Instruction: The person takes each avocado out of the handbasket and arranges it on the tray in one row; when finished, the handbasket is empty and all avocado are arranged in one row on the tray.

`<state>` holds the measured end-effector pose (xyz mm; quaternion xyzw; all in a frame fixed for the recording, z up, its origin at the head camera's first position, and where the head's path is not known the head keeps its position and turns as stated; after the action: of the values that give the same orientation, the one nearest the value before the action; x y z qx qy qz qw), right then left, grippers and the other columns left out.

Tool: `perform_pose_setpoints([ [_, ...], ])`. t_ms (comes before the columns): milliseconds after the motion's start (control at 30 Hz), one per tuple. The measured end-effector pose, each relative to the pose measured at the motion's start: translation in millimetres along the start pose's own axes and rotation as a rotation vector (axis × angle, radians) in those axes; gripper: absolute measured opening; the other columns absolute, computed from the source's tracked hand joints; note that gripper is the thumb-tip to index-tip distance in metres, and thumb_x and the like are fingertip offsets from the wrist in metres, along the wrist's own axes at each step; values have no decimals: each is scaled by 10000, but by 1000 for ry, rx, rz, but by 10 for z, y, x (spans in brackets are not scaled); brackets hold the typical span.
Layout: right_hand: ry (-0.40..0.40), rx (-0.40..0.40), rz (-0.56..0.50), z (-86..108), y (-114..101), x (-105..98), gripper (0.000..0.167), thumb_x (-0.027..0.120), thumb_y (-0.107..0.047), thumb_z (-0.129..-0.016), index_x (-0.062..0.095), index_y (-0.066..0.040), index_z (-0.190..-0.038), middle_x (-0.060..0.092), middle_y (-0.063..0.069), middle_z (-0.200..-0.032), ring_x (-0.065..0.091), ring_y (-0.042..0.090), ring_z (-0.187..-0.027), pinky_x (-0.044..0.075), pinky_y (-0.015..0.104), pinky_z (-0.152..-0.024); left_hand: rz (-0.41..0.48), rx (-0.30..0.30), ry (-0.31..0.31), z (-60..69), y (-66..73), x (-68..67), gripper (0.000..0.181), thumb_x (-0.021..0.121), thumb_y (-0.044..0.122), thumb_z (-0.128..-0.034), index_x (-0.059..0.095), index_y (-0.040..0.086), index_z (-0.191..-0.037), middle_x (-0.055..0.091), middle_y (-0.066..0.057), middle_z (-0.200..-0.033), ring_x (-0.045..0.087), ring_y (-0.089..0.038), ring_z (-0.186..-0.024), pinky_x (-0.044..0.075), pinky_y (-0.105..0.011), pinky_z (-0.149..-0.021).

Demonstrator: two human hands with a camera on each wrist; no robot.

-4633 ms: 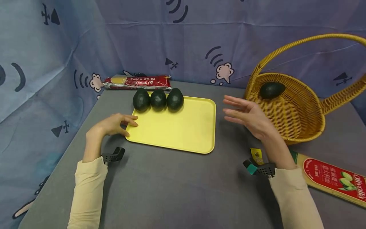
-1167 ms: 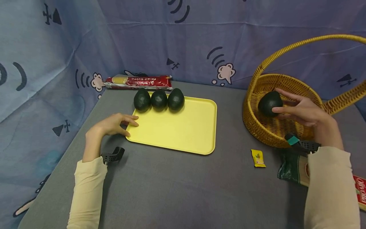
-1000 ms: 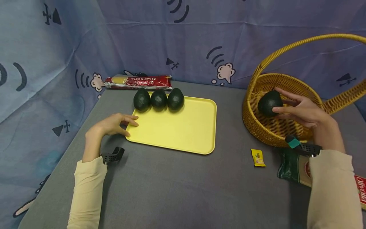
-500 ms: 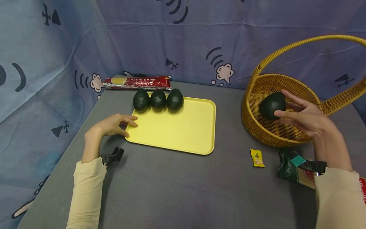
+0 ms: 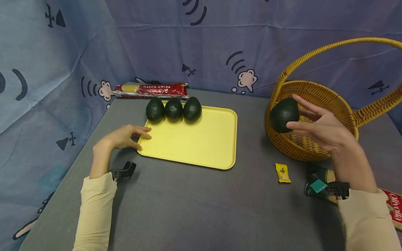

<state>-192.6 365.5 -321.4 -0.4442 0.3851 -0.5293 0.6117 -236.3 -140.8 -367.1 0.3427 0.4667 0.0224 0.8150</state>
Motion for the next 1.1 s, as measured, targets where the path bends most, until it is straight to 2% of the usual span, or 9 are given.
perform_pose_setpoints([
  [33,-15,-6,-14,-4,-20,52,833,533,115,-916,243,-404,-1500,-193,76,-1577,640,18,-907,562,258,-727,1,-1,-1,-2,-2,1,457,739,-46,-770,647,-18,-1218,459,-157,-1436,415,-368,-1308,345,-491,-1056],
  [133,-96,-59,-65,-41,-79,229,818,515,162,-901,294,-345,-1503,72,143,-1549,662,101,-950,567,294,-736,6,-6,-1,-5,-9,2,456,739,-44,-774,646,-17,-1220,455,-156,-1439,409,-369,-1312,341,-494,-1059],
  [267,-251,-148,-134,-138,-141,537,796,489,204,-889,334,-279,-1502,377,38,-1335,657,207,-1028,560,356,-771,20,-14,1,0,-20,6,459,741,-44,-774,645,-17,-1221,451,-155,-1443,389,-370,-1327,335,-497,-1064],
  [400,-319,-143,-145,-280,-105,851,791,507,182,-894,321,-282,-1508,390,50,-1332,641,215,-1064,553,371,-800,24,-26,0,12,-34,10,459,750,-36,-770,651,-9,-1217,453,-149,-1443,373,-375,-1336,303,-518,-1078],
  [567,-313,-79,-147,-526,32,1153,828,562,147,-882,250,-262,-1531,278,132,-1400,639,187,-1050,546,363,-828,33,-31,2,7,-32,2,463,751,-35,-771,649,-4,-1222,446,-140,-1451,363,-369,-1345,314,-507,-1075],
  [633,-285,-61,-121,-650,89,1234,842,585,134,-875,235,-250,-1537,225,160,-1446,639,160,-1035,544,357,-833,32,-32,7,-1,-28,-9,465,748,-43,-771,647,-7,-1223,445,-140,-1452,353,-364,-1353,317,-498,-1077],
  [733,-250,-42,-55,-826,167,1314,843,598,117,-874,221,-233,-1542,196,186,-1507,630,132,-1031,539,354,-846,19,-40,12,-5,-24,-30,467,750,-45,-768,649,-5,-1222,448,-139,-1450,340,-366,-1359,302,-505,-1084],
  [933,-209,-62,111,-1084,253,1365,830,638,46,-881,233,-259,-1538,278,197,-1523,624,103,-1007,536,325,-850,20,-54,6,-15,-9,-27,470,752,-36,-771,649,6,-1228,447,-129,-1453,367,-360,-1345,310,-497,-1081],
  [1100,-241,-82,157,-1230,289,1434,836,645,40,-879,224,-247,-1541,287,171,-1531,601,149,-1092,534,305,-852,27,-39,1,-12,0,-7,458,750,-39,-774,649,-10,-1220,447,-147,-1448,385,-364,-1331,333,-481,-1071],
])
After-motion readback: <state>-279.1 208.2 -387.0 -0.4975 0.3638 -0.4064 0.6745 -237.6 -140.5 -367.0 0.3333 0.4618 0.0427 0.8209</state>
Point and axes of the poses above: each hand's wrist, its own z-axis away from the middle knuckle, its own x-axis out of the palm, y = z × x, the point moved 6 cm from there along -z, towards the middle knuckle
